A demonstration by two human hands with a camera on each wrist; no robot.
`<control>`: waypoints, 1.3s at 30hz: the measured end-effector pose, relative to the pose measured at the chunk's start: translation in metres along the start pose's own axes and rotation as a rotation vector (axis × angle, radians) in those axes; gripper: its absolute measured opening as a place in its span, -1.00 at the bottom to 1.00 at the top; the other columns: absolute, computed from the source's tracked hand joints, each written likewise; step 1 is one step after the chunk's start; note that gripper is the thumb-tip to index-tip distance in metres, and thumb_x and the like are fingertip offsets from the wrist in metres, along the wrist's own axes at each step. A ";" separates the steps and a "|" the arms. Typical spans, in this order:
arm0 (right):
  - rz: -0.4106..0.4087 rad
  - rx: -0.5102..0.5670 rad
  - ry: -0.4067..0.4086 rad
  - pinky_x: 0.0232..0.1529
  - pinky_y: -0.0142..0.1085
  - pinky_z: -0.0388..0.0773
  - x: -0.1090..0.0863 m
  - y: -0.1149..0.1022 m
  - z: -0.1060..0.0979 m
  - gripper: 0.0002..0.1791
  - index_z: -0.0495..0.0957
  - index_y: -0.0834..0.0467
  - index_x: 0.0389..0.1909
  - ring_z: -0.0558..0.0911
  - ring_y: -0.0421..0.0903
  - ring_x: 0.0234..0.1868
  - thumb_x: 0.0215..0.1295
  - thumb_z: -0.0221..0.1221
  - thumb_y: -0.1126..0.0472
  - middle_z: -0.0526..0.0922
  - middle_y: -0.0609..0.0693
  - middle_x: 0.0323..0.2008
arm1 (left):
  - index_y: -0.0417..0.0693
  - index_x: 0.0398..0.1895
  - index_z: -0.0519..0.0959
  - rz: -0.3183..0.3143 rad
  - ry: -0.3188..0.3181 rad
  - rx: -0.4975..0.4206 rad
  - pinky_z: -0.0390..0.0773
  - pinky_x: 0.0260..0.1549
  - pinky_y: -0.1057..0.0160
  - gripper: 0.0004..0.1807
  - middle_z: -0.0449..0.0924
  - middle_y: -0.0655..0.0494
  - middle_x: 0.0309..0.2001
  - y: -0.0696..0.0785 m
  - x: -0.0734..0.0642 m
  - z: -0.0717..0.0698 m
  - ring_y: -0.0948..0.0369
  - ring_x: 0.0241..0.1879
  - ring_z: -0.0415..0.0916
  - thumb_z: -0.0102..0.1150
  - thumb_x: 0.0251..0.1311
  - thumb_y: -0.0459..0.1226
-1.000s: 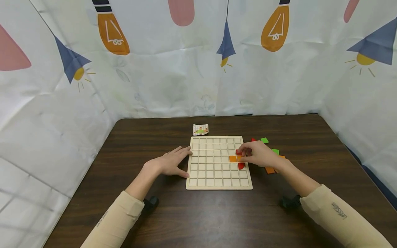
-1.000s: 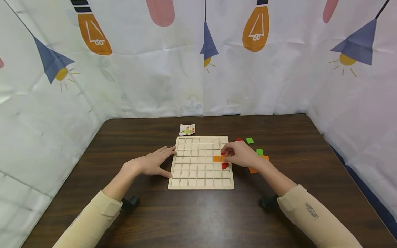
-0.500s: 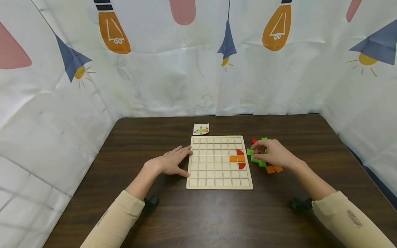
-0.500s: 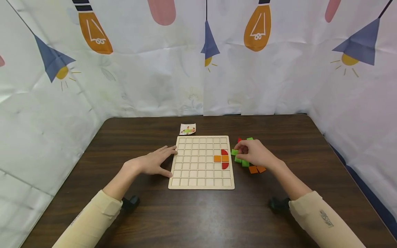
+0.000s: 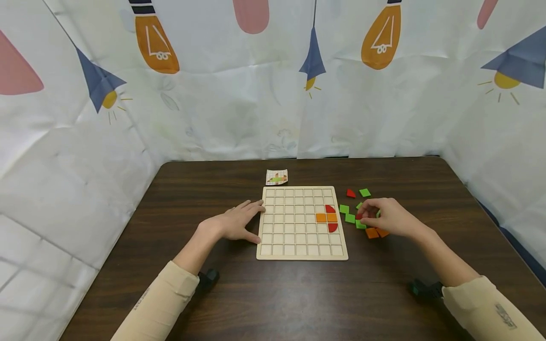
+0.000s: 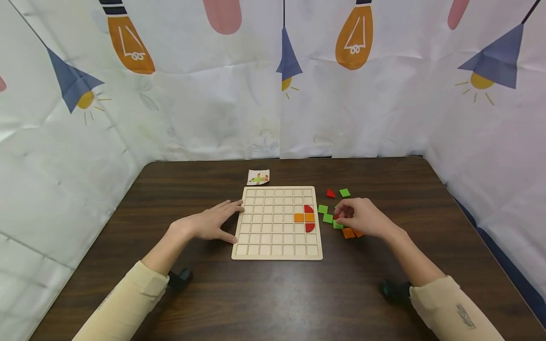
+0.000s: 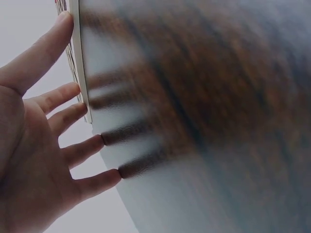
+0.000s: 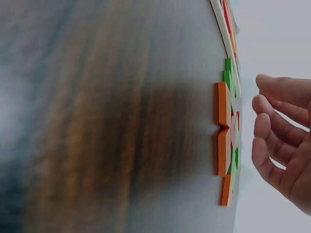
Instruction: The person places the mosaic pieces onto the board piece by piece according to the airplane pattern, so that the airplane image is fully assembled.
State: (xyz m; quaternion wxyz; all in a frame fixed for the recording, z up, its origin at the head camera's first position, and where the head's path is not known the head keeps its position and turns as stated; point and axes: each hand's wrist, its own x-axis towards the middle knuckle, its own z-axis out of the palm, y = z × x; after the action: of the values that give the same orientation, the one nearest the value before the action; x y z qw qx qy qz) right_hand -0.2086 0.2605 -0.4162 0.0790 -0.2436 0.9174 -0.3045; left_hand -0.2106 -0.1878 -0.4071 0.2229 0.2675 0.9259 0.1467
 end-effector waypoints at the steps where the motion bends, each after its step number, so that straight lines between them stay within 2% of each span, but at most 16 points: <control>1: 0.004 -0.004 -0.003 -0.38 -0.30 0.55 -0.002 0.000 0.000 -0.89 0.69 0.14 -0.18 0.57 -0.14 -0.33 0.30 0.39 0.30 0.62 -0.17 -0.39 | -0.04 0.59 0.19 -0.001 -0.001 0.000 -0.01 0.41 -0.36 -0.02 -0.15 -0.05 0.65 0.000 0.000 0.000 -0.17 0.60 -0.24 0.42 0.23 0.11; 6: 0.021 0.010 -0.027 -0.42 -0.32 0.51 -0.010 0.002 -0.002 -0.88 0.68 0.14 -0.19 0.53 -0.16 -0.37 0.31 0.39 0.25 0.58 -0.16 -0.40 | -0.03 0.60 0.18 -0.005 -0.002 -0.001 -0.02 0.41 -0.37 -0.02 -0.16 -0.04 0.65 0.000 0.000 0.000 -0.16 0.60 -0.25 0.42 0.23 0.11; 12: 0.049 0.049 -0.078 -0.40 -0.32 0.50 -0.018 0.005 -0.004 -0.90 0.67 0.17 -0.18 0.53 -0.15 -0.38 0.33 0.36 0.30 0.57 -0.12 -0.43 | -0.03 0.59 0.19 -0.004 -0.003 -0.003 -0.01 0.41 -0.37 -0.01 -0.15 -0.04 0.65 0.000 0.000 0.000 -0.17 0.60 -0.25 0.42 0.22 0.12; 18: 0.067 0.045 -0.090 -0.33 -0.31 0.53 -0.022 0.004 -0.005 -0.84 0.67 0.15 -0.18 0.54 -0.15 -0.34 0.28 0.42 0.22 0.58 -0.12 -0.38 | -0.03 0.59 0.19 -0.007 0.000 0.000 -0.02 0.41 -0.38 -0.02 -0.14 -0.05 0.65 0.000 0.000 0.000 -0.16 0.60 -0.24 0.42 0.23 0.11; 26: 0.083 0.025 -0.118 -0.37 -0.32 0.47 -0.024 0.007 -0.003 -0.80 0.67 0.13 -0.20 0.48 -0.13 -0.38 0.22 0.46 0.22 0.52 -0.11 -0.42 | -0.04 0.59 0.19 -0.001 0.003 -0.005 -0.02 0.40 -0.39 -0.02 -0.14 -0.05 0.65 0.000 0.001 0.001 -0.17 0.60 -0.24 0.42 0.22 0.11; 39: 0.024 -0.011 -0.122 -0.38 -0.32 0.45 -0.019 0.004 0.004 -0.77 0.68 0.12 -0.23 0.46 -0.18 -0.40 0.17 0.50 0.18 0.50 -0.16 -0.46 | -0.03 0.60 0.18 -0.002 0.003 -0.001 -0.03 0.39 -0.41 -0.01 -0.15 -0.04 0.65 0.000 0.002 0.000 -0.17 0.60 -0.25 0.42 0.22 0.13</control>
State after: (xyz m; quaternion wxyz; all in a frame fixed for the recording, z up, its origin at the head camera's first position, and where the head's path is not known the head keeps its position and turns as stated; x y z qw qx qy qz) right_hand -0.1927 0.2711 -0.4217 0.1371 -0.2511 0.9155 -0.2829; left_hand -0.2117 -0.1864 -0.4079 0.2219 0.2660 0.9264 0.1474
